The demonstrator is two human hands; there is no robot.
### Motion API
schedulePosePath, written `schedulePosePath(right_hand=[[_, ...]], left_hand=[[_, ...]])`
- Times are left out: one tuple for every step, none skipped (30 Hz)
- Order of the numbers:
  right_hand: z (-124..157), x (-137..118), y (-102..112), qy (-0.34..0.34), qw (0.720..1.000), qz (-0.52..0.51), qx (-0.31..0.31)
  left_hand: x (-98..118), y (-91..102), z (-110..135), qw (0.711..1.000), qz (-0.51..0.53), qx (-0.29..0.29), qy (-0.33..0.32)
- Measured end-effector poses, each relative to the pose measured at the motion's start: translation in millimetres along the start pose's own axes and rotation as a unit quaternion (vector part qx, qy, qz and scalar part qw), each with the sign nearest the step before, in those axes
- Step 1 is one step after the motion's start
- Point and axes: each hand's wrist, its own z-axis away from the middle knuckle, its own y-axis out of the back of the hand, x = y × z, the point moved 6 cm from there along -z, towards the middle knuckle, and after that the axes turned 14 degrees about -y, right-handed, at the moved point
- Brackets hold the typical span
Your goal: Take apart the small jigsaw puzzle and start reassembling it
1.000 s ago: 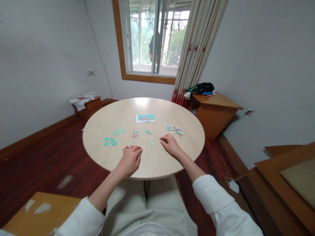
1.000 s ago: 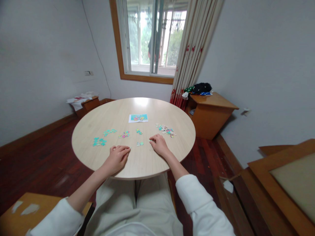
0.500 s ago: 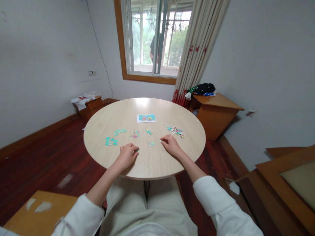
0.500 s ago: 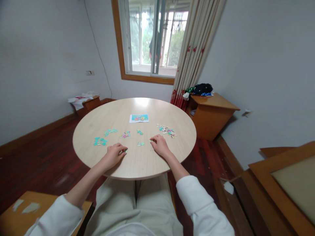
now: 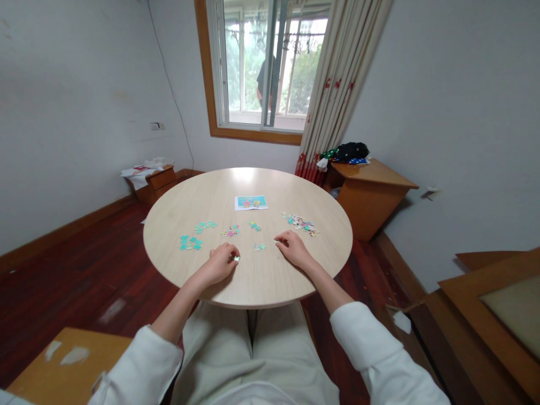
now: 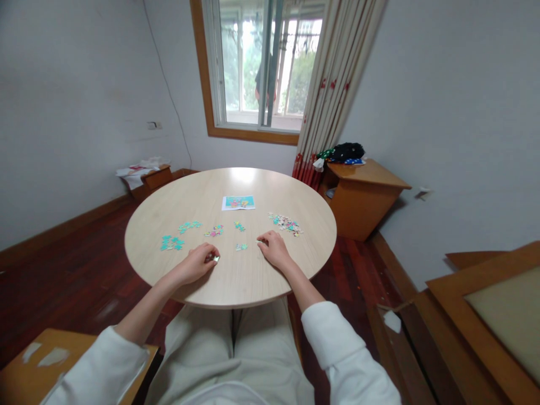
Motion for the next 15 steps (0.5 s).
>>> schedulePosePath(right_hand=[[0.0, -0.2, 0.0, -0.001, 1.000, 0.001, 0.000], [0.1, -0.4, 0.1, -0.003, 1.000, 0.002, -0.001], [0.1, -0.7, 0.2, -0.004, 1.000, 0.002, -0.001], [0.2, -0.9, 0.3, -0.005, 1.000, 0.003, -0.001], [0.3, -1.2, 0.5, -0.005, 1.000, 0.002, -0.001], [0.5, -1.4, 0.6, -0.005, 1.000, 0.002, -0.001], [0.6, -1.5, 0.8, -0.004, 1.000, 0.002, -0.001], [0.6, -1.4, 0.9, -0.004, 1.000, 0.000, 0.000], [0.7, -1.3, 0.9, -0.003, 1.000, -0.002, 0.001], [0.6, -1.0, 0.7, -0.002, 1.000, -0.005, 0.001], [0.5, -0.6, 0.4, -0.001, 1.000, -0.007, 0.000], [0.3, -0.1, 0.1, 0.000, 1.000, -0.010, 0.000], [0.0, 0.6, -0.4, 0.000, 1.000, -0.012, 0.000], [-0.3, 1.3, -0.9, 0.001, 1.000, -0.014, 0.000], [-0.6, 2.1, -1.3, 0.001, 1.000, -0.015, 0.001]], left_hand=[[0.2, 0.2, 0.4, 1.000, 0.009, 0.005, -0.001], [0.2, 0.2, 0.9, 1.000, 0.020, 0.009, -0.002], [0.1, 0.0, 1.5, 0.999, 0.031, 0.013, -0.003], [-0.1, -0.3, 2.0, 0.999, 0.043, 0.018, -0.004], [-0.3, -0.9, 2.4, 0.998, 0.057, 0.021, -0.007], [-0.5, -1.6, 2.6, 0.997, 0.073, 0.027, -0.011], [-0.8, -2.5, 2.6, 0.995, 0.091, 0.034, -0.015], [-1.6, -3.3, 2.4, 0.993, 0.111, 0.044, -0.017], [-3.2, -3.9, 2.0, 0.990, 0.131, 0.057, -0.015], [-5.6, -4.5, 1.4, 0.985, 0.153, 0.073, -0.010], [-8.7, -5.0, 0.7, 0.980, 0.177, 0.091, -0.001], [-12.2, -5.6, -0.1, 0.974, 0.200, 0.108, 0.009], [-15.7, -6.1, -1.0, 0.967, 0.222, 0.123, 0.018], [-18.9, -6.5, -1.9, 0.960, 0.242, 0.135, 0.027], [-21.7, -6.8, -2.9, 0.955, 0.259, 0.142, 0.034]])
